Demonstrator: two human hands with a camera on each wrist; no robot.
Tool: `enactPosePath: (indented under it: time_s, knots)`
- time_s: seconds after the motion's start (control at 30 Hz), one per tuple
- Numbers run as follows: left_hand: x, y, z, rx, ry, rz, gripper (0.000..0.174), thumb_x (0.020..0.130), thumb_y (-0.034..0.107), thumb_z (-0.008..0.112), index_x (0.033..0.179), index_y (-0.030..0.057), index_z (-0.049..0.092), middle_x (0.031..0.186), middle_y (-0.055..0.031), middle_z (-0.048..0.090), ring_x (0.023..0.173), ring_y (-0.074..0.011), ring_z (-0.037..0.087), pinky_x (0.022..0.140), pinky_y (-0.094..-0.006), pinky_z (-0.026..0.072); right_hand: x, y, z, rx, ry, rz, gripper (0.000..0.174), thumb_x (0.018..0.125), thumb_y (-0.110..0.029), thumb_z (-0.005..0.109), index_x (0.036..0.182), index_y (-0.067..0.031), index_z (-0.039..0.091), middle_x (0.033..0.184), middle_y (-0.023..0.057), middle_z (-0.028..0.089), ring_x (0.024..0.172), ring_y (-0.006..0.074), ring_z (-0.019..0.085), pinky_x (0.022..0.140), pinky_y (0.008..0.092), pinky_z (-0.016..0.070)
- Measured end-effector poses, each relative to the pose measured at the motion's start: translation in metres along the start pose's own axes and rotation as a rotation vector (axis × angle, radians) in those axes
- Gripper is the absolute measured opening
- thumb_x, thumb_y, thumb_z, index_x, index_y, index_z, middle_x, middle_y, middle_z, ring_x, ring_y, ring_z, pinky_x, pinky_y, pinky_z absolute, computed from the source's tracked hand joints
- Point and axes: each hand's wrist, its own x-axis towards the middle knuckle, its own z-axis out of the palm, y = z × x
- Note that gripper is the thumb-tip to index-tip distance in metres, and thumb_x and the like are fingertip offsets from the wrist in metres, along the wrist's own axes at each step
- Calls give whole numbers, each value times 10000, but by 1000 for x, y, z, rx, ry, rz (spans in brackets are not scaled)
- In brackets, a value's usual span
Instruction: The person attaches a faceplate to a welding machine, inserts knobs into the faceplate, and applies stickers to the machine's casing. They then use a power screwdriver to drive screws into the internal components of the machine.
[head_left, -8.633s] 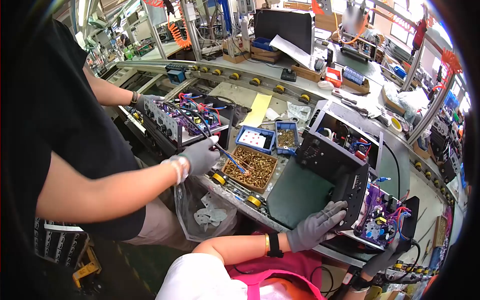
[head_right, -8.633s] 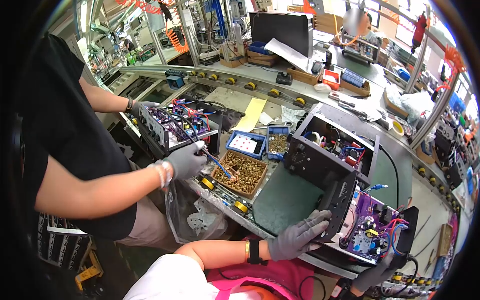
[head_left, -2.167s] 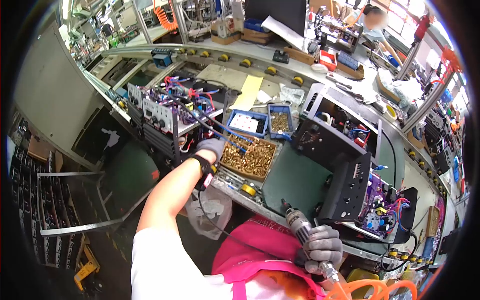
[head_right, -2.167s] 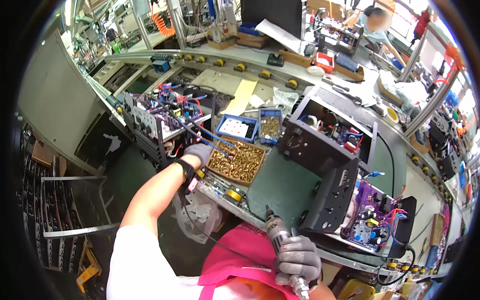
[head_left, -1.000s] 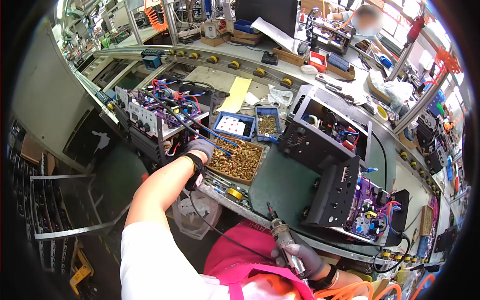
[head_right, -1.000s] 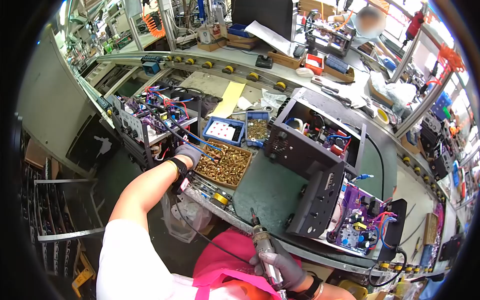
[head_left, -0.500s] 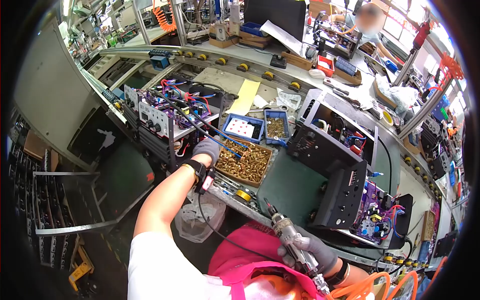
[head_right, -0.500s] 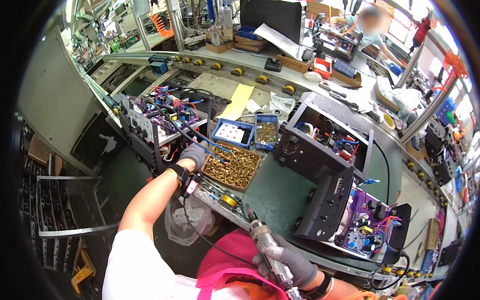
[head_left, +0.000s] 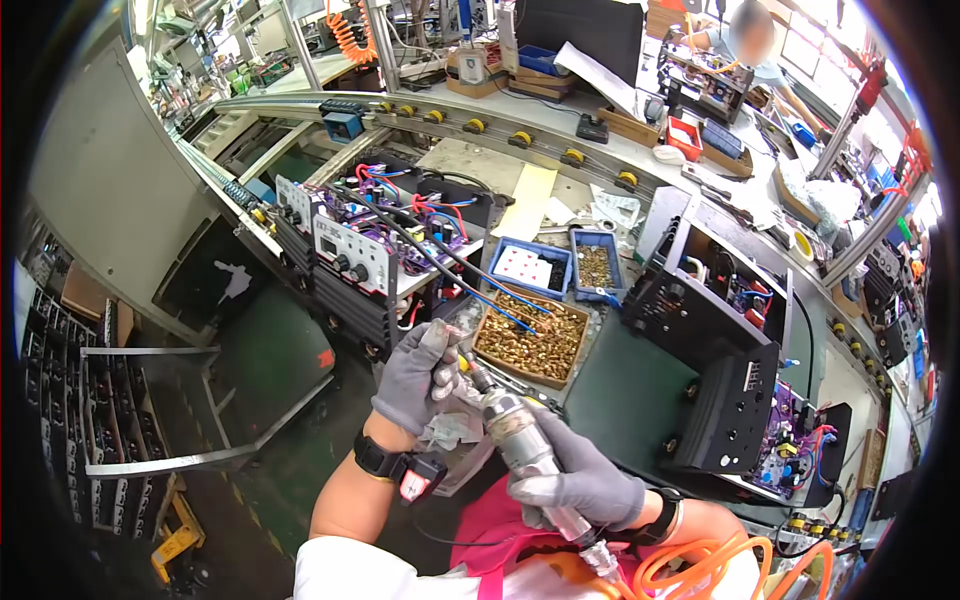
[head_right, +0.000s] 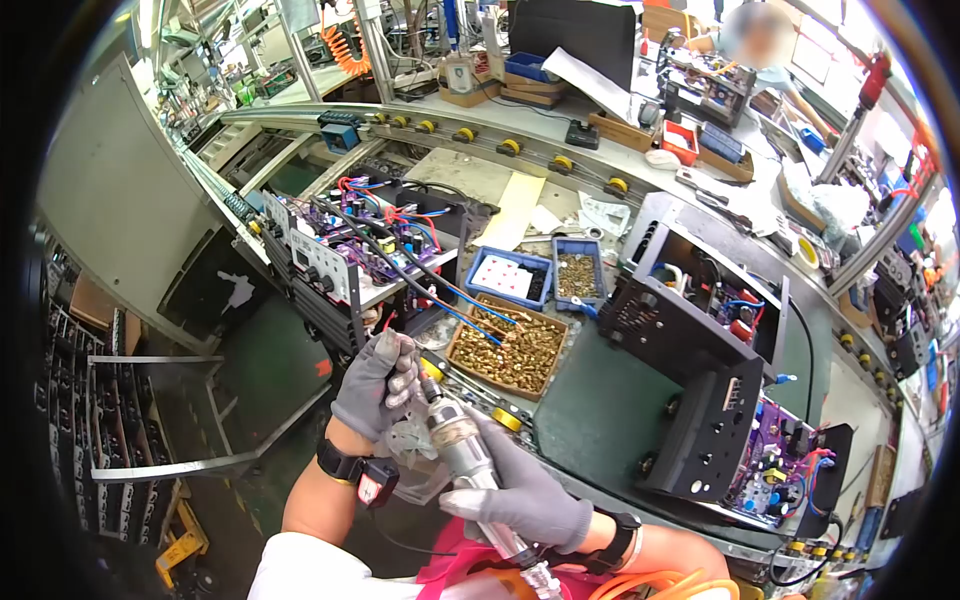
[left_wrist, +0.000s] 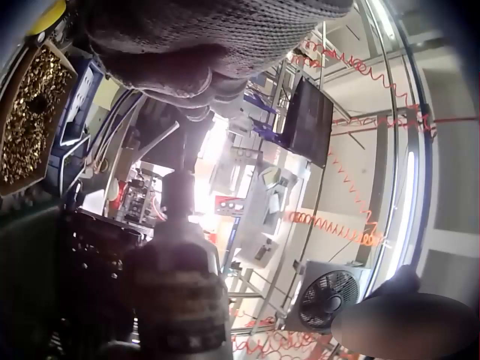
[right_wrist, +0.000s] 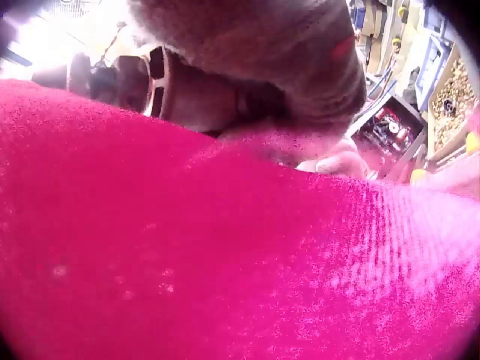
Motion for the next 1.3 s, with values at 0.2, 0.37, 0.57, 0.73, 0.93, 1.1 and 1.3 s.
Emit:
enactPosePath:
  time_s: [0.2,0.37,0.57,0.73,0.93,1.1,1.3]
  knots:
    - [-19,32,-14,-29,128,71,189,950,233,579,912,51,611,652,12,523,450,-42,407,361,-180,313,34,-4,19,-238,-93,-93,1018,765,-287,769,1492,-22,108,1263,121,482,1054,166,539,900,305,450]
    - [-29,46,-27,-7,208,40,236,959,287,555,902,60,578,689,1,503,468,-37,410,340,-158,328,47,-1,26,-642,-138,-285,1047,766,-381,765,1485,-8,102,1151,125,560,1010,189,572,905,319,456]
    - [-41,54,-42,-37,113,21,252,953,313,561,880,72,578,676,11,493,463,-30,410,337,-163,326,49,-7,39,-857,-133,-284,1061,768,-385,756,1474,20,75,1096,161,603,1017,234,599,914,334,461]
    - [-45,53,-42,36,196,42,245,946,314,576,876,78,581,660,18,492,449,-31,405,334,-173,321,46,-16,48,-1054,-91,-220,1035,763,-366,718,1467,33,73,1048,277,608,1007,384,613,913,370,466]
    - [-39,49,-37,-10,149,58,236,944,304,582,857,85,586,662,18,507,450,-35,417,340,-178,324,42,-44,52,-1269,-79,-122,1000,726,-320,693,1459,24,107,981,305,616,894,427,625,795,441,497]
    - [-34,27,-24,-127,198,133,220,953,309,567,933,90,577,751,25,545,557,-12,488,387,-168,344,48,-55,38,-1245,-115,-24,986,715,-301,685,1471,-19,118,966,298,623,872,426,632,786,441,505]
    - [-19,-24,-4,-416,182,145,761,868,682,447,1274,39,454,1240,-127,499,1152,-254,470,1029,-428,356,61,-61,-3,-1224,-76,-334,955,693,-247,713,1446,16,189,850,260,626,806,406,644,724,411,519]
